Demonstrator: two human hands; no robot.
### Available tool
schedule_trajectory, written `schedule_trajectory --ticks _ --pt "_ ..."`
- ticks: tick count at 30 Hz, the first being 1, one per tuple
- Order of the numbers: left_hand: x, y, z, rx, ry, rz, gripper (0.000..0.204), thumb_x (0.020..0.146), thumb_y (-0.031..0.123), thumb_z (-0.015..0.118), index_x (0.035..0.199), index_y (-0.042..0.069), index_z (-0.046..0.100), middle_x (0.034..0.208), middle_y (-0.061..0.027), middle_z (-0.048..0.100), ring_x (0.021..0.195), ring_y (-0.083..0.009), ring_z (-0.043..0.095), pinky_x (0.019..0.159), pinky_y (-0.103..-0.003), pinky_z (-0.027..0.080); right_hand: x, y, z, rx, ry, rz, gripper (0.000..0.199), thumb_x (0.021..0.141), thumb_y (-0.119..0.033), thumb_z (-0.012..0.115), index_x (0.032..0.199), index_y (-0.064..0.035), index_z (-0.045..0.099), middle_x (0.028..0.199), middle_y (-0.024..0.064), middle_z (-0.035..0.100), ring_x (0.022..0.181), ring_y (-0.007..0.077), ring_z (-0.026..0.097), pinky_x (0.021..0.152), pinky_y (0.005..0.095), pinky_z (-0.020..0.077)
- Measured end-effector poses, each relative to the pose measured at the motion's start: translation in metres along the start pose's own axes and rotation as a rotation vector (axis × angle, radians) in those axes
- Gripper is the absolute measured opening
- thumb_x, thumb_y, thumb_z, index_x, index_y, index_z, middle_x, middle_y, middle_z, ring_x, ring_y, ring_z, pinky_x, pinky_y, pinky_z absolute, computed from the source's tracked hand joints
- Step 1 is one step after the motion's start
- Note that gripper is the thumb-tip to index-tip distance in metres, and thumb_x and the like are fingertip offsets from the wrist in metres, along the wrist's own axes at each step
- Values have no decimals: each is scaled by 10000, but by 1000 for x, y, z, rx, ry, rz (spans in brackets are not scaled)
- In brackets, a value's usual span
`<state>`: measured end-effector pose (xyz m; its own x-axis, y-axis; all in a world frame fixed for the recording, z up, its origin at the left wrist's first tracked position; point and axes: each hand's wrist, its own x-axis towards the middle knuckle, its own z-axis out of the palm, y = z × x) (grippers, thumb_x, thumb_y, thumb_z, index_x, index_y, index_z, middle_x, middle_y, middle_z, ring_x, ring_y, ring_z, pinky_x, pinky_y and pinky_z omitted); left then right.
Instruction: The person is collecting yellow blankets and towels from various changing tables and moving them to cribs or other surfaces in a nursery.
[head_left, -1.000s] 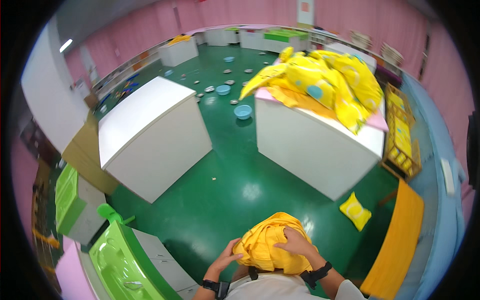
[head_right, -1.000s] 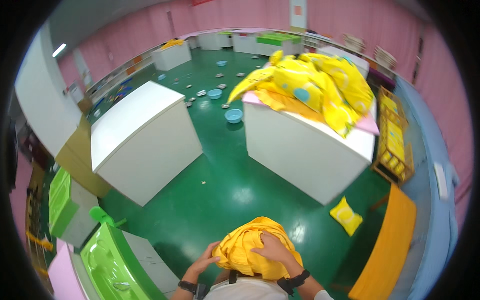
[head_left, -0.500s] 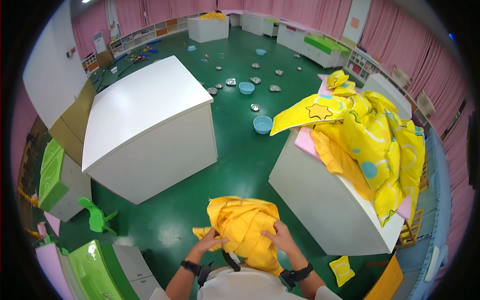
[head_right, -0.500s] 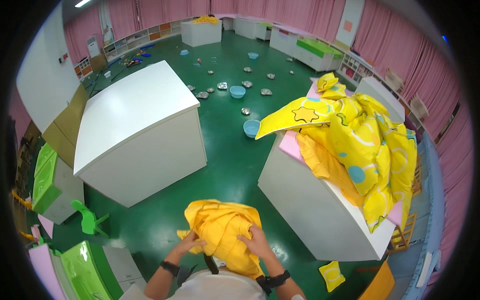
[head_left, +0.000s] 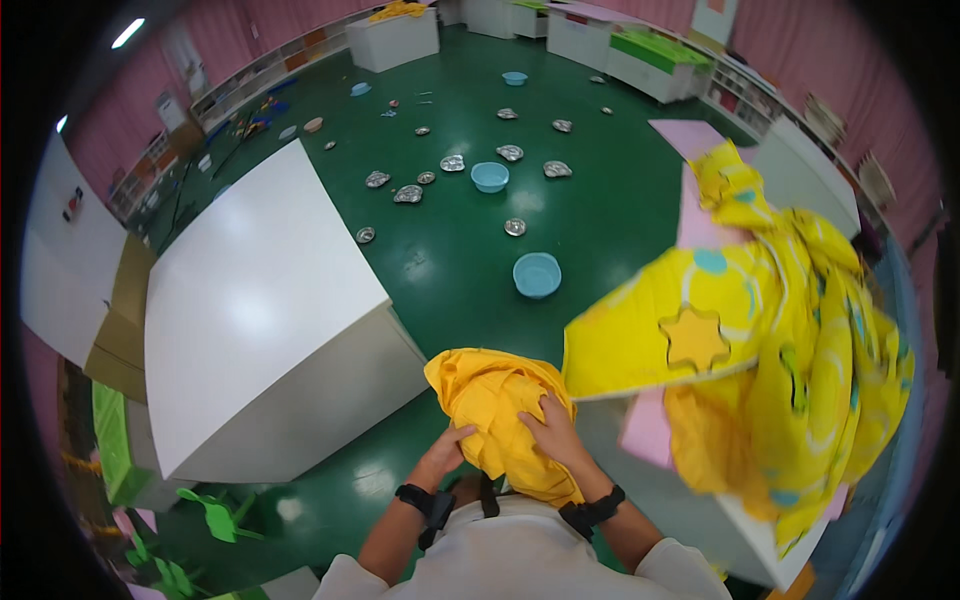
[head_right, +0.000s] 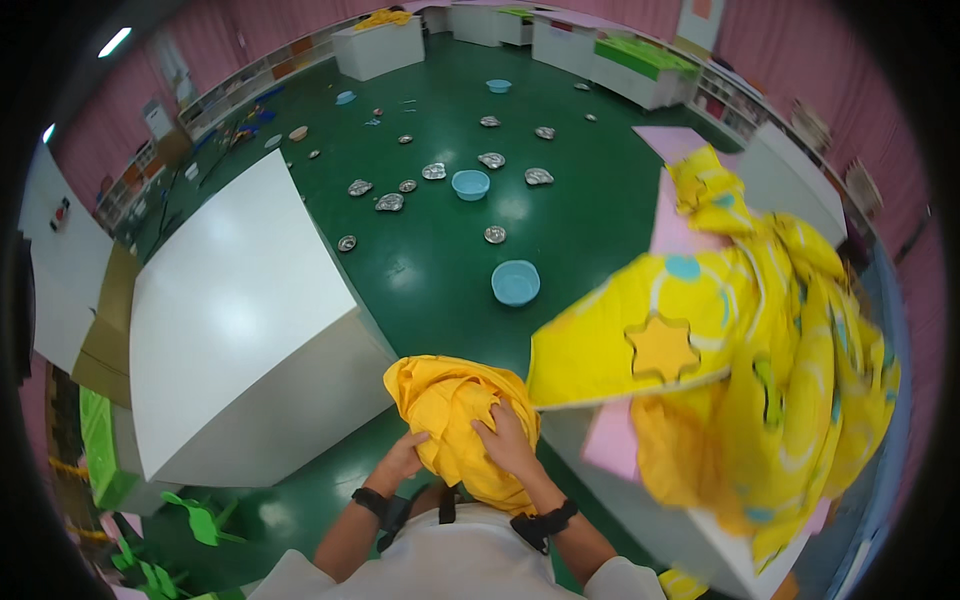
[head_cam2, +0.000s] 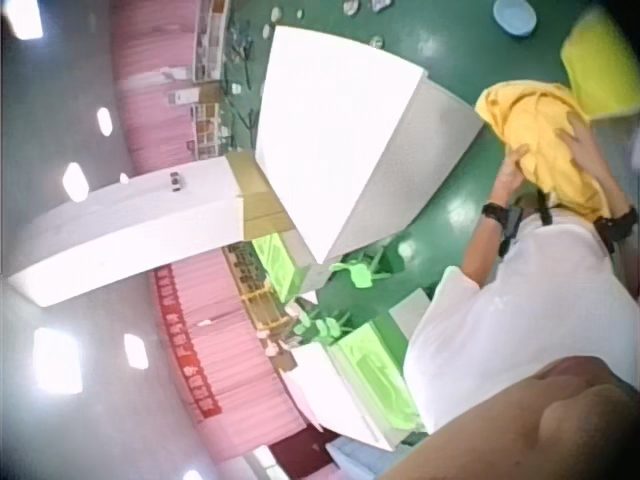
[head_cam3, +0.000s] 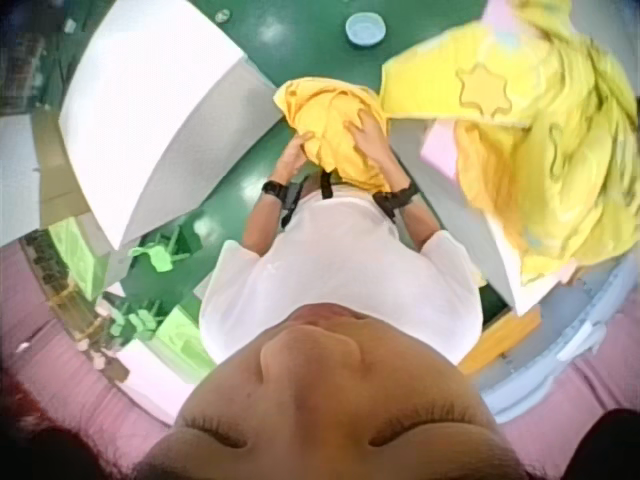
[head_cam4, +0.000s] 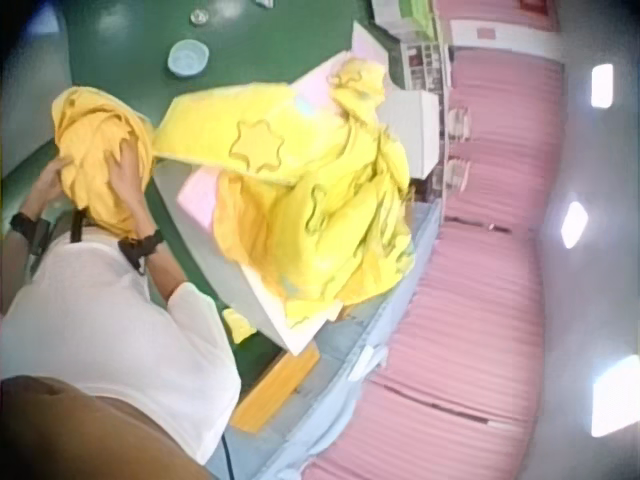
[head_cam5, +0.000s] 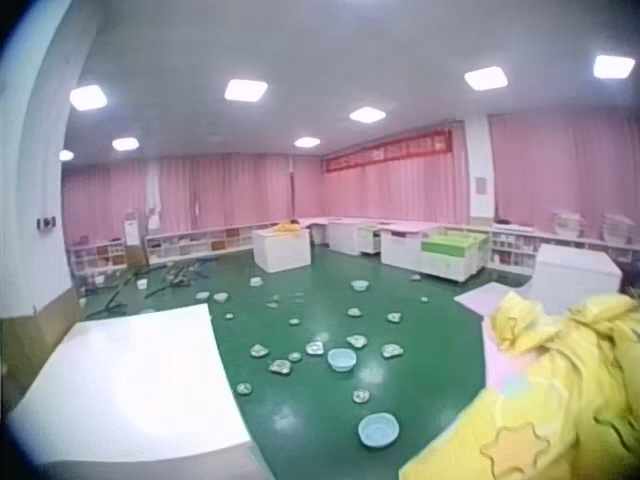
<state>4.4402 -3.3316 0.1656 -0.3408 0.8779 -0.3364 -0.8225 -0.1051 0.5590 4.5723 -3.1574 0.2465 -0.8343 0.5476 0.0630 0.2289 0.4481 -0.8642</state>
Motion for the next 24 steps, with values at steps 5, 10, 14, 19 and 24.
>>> schedule_trajectory --ticks 5,10,14,19,24 --pt "137 97 -7 -223 14 -54 545 863 229 553 1326 10 366 1308 -139 477 1175 -285 486 1020 -407 362 180 -2 4 5 -29 -63 298 794 -170 618 949 67 524 989 259 524 932 421 509 797 423 422" --pt "274 199 -5 -316 59 -69 448 879 226 539 1259 6 451 1226 -128 547 1107 -257 542 962 -376 426 338 -5 0 -98 10 12 341 785 -157 615 1005 82 511 1007 267 525 974 424 504 834 423 416" --pt "385 274 -2 -259 -3 4 451 877 213 544 1265 8 443 1226 -128 545 1101 -260 544 958 -380 429 459 16 -15 22 71 41 331 786 -148 611 1010 72 506 1002 245 526 974 405 512 820 401 421" --pt "515 341 -21 -164 145 6 468 855 175 574 1266 -1 435 1222 -126 544 1090 -274 547 951 -399 432 595 70 -25 72 12 115 314 786 -150 616 1007 47 512 954 219 555 917 381 539 782 388 430" --pt "617 419 -46 -204 164 11 496 841 162 589 1283 18 419 1228 -121 534 1117 -274 525 965 -408 416 755 102 -25 103 -132 113 283 786 -167 620 947 41 518 858 211 575 842 376 558 733 397 441"
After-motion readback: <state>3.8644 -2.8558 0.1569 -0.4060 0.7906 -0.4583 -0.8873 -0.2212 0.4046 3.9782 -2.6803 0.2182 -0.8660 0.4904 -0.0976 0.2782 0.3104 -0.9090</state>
